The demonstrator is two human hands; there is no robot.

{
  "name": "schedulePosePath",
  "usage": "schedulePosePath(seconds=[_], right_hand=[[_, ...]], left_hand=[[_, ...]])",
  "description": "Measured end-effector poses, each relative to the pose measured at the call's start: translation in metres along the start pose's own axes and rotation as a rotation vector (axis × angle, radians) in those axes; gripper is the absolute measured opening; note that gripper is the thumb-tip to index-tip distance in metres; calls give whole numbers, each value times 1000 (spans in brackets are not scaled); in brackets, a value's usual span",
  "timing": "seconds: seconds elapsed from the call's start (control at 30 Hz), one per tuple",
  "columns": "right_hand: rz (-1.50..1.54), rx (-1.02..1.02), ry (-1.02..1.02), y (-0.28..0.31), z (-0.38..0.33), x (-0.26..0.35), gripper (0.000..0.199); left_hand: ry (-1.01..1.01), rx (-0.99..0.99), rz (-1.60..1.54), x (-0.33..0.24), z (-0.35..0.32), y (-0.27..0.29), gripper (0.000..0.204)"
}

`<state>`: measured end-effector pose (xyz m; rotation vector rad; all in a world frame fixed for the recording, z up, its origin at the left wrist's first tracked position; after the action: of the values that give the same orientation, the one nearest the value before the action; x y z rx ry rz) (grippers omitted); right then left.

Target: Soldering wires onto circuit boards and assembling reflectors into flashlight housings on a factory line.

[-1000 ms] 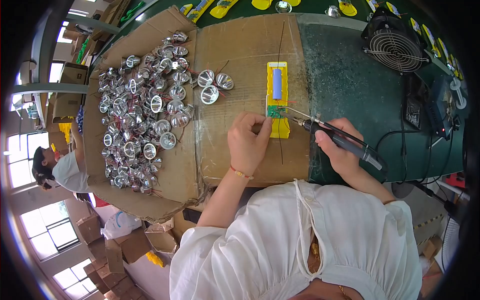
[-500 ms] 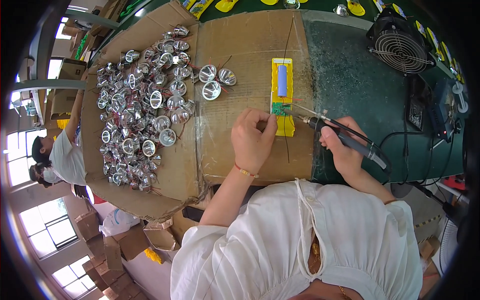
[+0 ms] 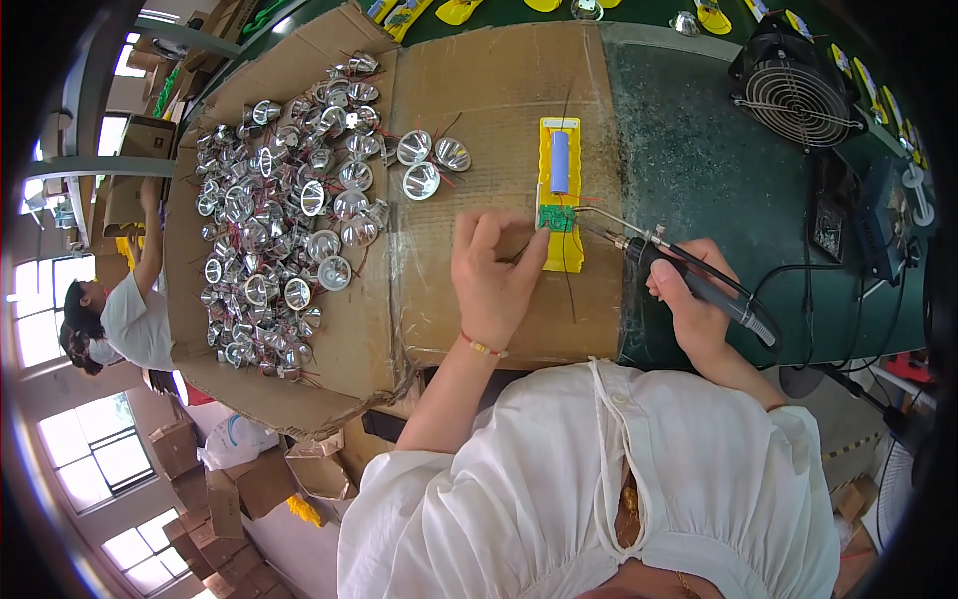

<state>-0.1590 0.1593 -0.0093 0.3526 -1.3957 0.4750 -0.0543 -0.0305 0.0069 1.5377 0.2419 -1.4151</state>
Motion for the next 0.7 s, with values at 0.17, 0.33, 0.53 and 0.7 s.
schedulePosePath(seconds=[0.17, 0.33, 0.53, 0.7], right_hand=[[5, 11, -11, 0, -1, -1, 15], [-19, 25, 17, 1, -1, -1, 15], [1, 31, 16, 0, -2, 0, 14], [-3, 28, 10, -1, -2, 0, 14]], left_hand=[[-165, 27, 232, 0, -8, -4, 13], [-276, -62, 433, -5, -7, -5, 16], [-461, -134, 502, -12, -10, -6, 11], [-259, -49, 286, -2, -6, 3, 6]])
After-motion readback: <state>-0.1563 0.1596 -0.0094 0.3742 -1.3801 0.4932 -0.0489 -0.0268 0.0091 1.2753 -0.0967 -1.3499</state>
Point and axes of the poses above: each hand's wrist, its own z-axis towards the middle knuckle, its own y-axis out of the back of the hand, x = y × z, the point moved 5 cm from there along z, towards the middle knuckle, and after that the axes turned 7 degrees about y, right-handed, at the moved point
